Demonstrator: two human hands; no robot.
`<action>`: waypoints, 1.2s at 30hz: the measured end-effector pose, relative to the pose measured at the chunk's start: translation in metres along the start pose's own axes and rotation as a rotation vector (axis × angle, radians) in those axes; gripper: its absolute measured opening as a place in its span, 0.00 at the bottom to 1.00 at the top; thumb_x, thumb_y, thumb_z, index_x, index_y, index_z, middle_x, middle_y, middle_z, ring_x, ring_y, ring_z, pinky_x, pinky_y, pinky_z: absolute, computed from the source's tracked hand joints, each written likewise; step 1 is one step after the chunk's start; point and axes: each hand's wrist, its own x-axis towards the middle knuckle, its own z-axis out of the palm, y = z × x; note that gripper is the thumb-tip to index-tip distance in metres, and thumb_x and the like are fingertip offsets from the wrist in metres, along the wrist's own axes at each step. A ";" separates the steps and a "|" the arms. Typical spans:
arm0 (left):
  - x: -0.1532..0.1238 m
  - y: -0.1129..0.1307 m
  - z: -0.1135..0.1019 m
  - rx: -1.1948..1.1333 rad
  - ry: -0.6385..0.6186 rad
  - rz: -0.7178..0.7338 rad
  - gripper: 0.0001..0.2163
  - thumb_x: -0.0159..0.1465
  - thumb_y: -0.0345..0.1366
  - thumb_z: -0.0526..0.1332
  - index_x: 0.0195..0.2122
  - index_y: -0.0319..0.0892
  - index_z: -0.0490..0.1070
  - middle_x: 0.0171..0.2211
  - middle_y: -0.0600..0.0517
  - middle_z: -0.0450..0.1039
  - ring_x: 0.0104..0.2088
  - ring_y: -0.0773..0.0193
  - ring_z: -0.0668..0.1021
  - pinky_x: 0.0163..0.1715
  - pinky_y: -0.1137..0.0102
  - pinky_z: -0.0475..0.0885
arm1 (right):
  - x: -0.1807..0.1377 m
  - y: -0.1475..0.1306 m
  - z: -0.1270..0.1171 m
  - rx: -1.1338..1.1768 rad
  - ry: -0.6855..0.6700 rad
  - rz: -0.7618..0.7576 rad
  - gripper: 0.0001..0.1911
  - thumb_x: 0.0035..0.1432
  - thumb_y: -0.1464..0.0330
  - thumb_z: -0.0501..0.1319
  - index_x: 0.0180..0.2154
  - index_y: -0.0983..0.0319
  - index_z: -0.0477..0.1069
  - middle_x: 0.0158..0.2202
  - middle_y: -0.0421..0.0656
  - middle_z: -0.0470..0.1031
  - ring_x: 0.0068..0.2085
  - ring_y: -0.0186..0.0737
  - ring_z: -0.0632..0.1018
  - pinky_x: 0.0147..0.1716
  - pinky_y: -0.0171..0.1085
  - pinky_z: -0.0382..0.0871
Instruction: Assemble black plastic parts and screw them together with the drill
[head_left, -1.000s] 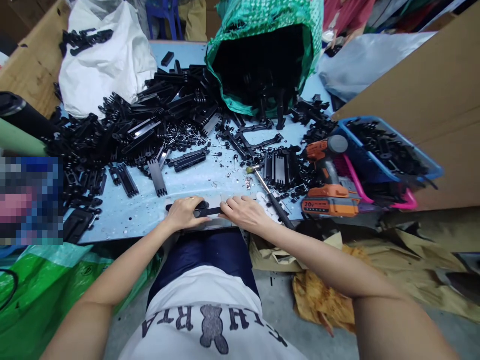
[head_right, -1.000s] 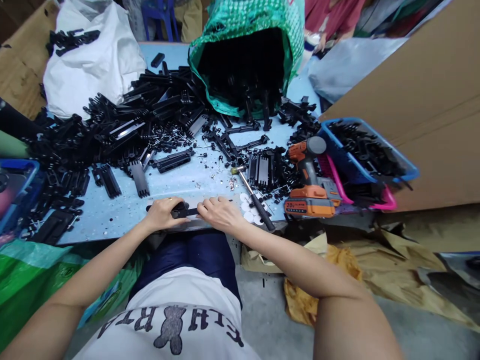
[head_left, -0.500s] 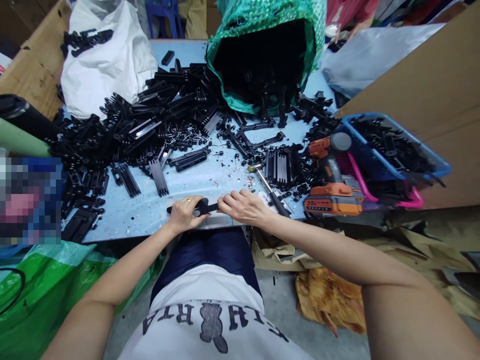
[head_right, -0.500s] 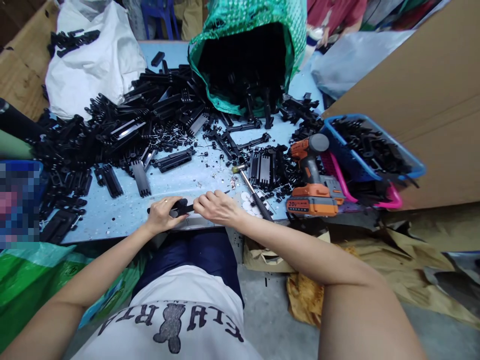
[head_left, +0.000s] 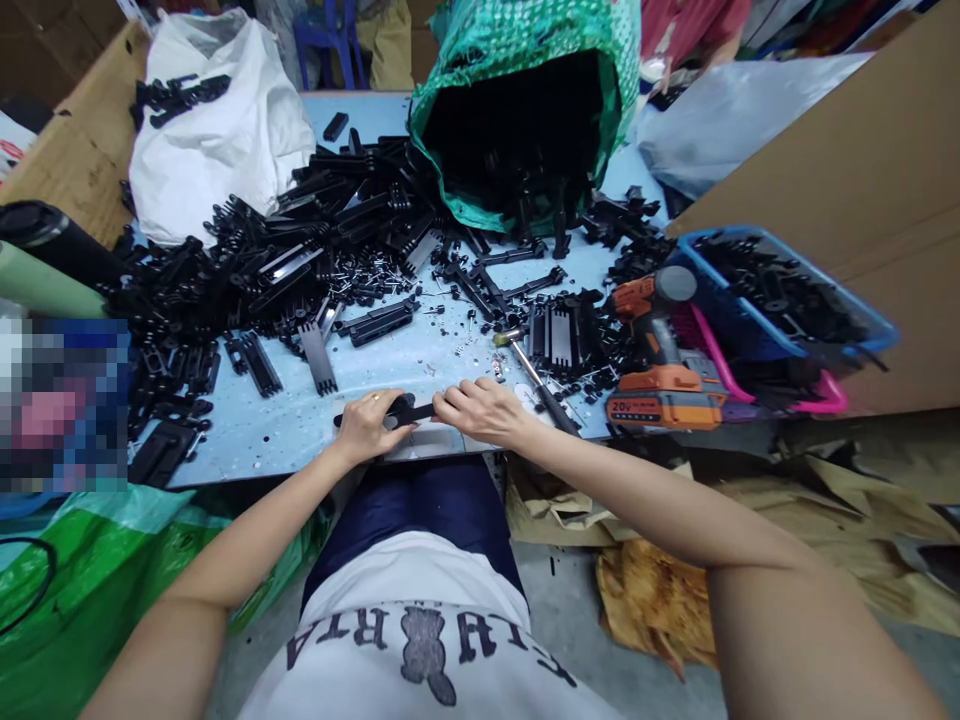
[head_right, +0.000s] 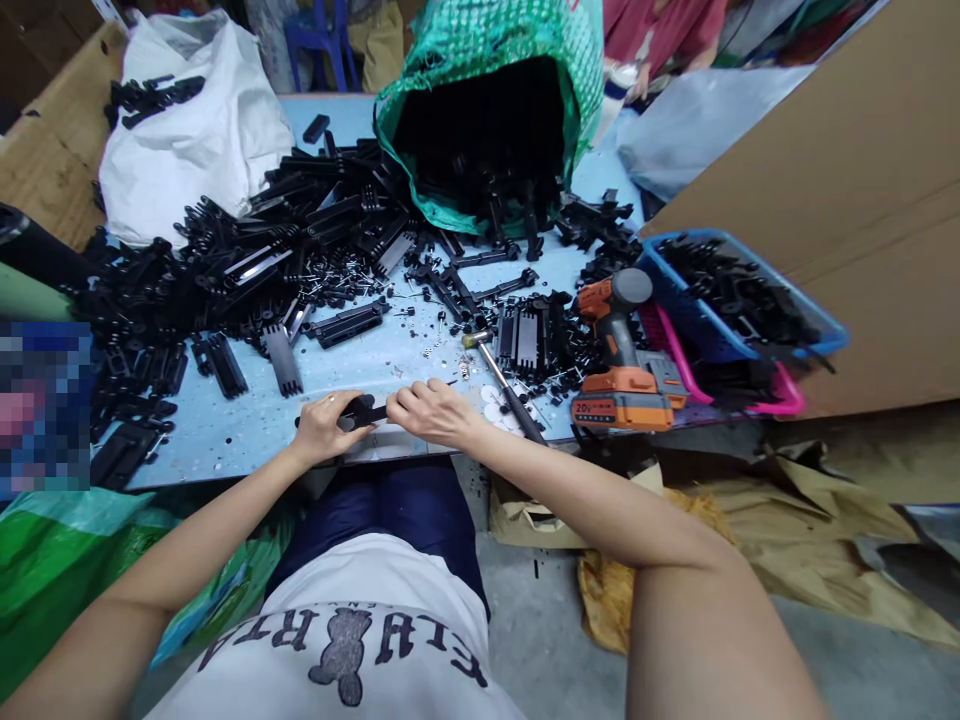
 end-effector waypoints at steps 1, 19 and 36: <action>-0.001 0.000 0.000 -0.008 -0.017 -0.005 0.21 0.57 0.48 0.60 0.46 0.41 0.66 0.39 0.48 0.74 0.40 0.61 0.77 0.39 0.69 0.70 | -0.001 0.000 0.002 0.009 -0.001 -0.012 0.11 0.66 0.68 0.47 0.40 0.65 0.66 0.29 0.43 0.67 0.30 0.34 0.64 0.27 0.39 0.43; 0.205 -0.012 0.090 0.083 -0.237 -0.198 0.11 0.57 0.18 0.51 0.36 0.28 0.70 0.36 0.39 0.70 0.41 0.59 0.73 0.41 0.68 0.68 | -0.017 0.052 0.075 0.345 -0.077 0.647 0.18 0.66 0.62 0.45 0.43 0.65 0.69 0.38 0.48 0.71 0.41 0.40 0.70 0.41 0.36 0.60; -0.033 -0.010 -0.009 -0.678 0.479 -0.685 0.10 0.54 0.38 0.63 0.33 0.36 0.73 0.32 0.50 0.69 0.34 0.65 0.76 0.37 0.68 0.74 | 0.031 0.050 0.064 0.852 0.216 0.762 0.09 0.54 0.65 0.58 0.34 0.64 0.71 0.31 0.44 0.74 0.32 0.36 0.74 0.35 0.34 0.67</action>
